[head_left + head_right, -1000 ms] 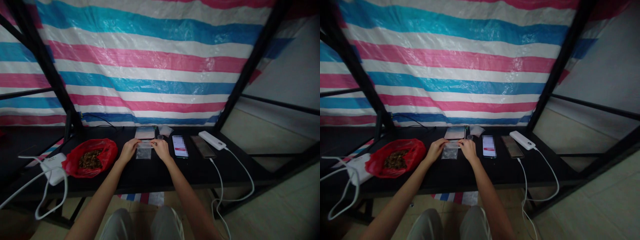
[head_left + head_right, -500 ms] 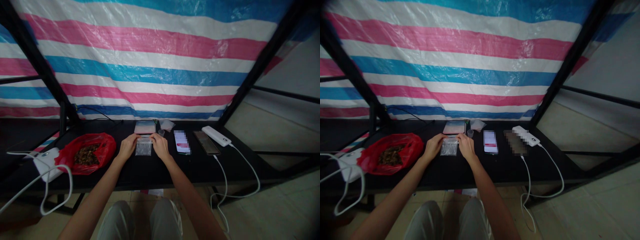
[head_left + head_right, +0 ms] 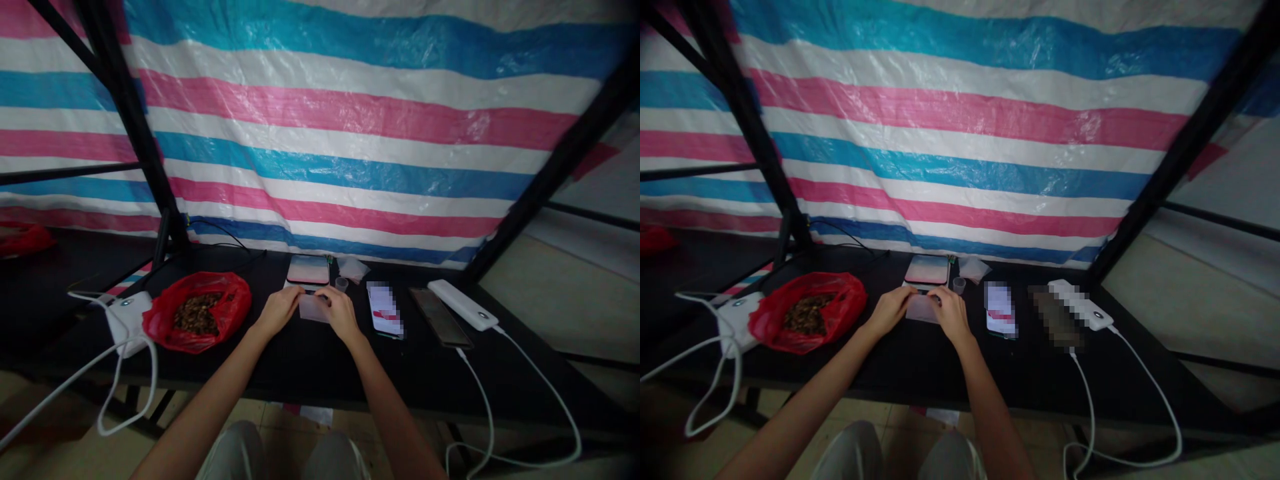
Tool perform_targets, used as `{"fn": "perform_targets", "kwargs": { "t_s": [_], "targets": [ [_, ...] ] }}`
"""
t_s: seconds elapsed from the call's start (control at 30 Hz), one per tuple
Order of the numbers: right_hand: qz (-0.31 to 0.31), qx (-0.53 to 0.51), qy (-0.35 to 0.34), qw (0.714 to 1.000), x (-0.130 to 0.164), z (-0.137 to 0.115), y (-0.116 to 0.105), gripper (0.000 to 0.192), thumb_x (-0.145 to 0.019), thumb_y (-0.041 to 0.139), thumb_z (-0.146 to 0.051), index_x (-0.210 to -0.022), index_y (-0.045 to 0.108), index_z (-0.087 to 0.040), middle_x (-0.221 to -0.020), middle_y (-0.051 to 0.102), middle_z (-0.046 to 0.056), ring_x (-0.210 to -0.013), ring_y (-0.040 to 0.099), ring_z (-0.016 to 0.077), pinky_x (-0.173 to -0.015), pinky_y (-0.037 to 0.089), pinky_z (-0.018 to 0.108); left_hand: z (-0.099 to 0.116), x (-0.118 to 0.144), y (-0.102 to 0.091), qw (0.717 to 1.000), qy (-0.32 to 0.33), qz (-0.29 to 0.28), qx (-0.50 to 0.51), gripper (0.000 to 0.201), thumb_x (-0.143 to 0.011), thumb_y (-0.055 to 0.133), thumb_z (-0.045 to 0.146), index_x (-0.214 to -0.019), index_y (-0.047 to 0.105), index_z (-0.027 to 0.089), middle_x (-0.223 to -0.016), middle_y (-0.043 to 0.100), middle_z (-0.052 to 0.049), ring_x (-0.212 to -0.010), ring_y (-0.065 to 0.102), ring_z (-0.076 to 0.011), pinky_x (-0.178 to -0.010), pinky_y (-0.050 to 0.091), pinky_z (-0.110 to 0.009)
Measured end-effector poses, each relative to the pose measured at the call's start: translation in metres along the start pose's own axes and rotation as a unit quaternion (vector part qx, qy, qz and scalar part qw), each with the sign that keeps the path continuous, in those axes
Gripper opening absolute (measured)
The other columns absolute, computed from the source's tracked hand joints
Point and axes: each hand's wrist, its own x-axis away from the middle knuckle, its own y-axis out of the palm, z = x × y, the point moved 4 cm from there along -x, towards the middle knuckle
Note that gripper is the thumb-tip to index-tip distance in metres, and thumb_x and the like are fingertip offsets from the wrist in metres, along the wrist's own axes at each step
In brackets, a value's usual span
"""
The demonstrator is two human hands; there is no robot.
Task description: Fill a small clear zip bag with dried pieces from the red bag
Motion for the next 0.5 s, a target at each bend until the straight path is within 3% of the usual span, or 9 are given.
{"fn": "perform_targets", "kwargs": {
  "t_s": [0.3, 0.5],
  "targets": [
    [0.011, -0.047, -0.021, 0.999, -0.003, 0.006, 0.008, 0.019, -0.078, 0.049, -0.013, -0.076, 0.067, -0.02, -0.072, 0.061, 0.001, -0.063, 0.057, 0.0127, -0.058, 0.038, 0.022, 0.009, -0.001, 0.005, 0.999, 0.008, -0.028, -0.039, 0.021, -0.092, 0.031, 0.025, -0.095, 0.05, 0.018, -0.088, 0.062, -0.003, -0.082, 0.06, -0.0148, -0.071, 0.044, -0.025],
    [0.006, -0.062, -0.018, 0.998, -0.003, 0.001, 0.006, 0.012, -0.078, 0.055, -0.02, -0.071, 0.065, -0.019, -0.067, 0.059, 0.0, -0.057, 0.052, 0.011, -0.054, 0.035, 0.021, 0.012, 0.0, 0.006, 0.996, 0.039, -0.051, -0.055, 0.019, -0.092, 0.032, 0.026, -0.091, 0.049, 0.018, -0.084, 0.062, -0.002, -0.078, 0.059, -0.0142, -0.065, 0.041, -0.022]
  ]
}}
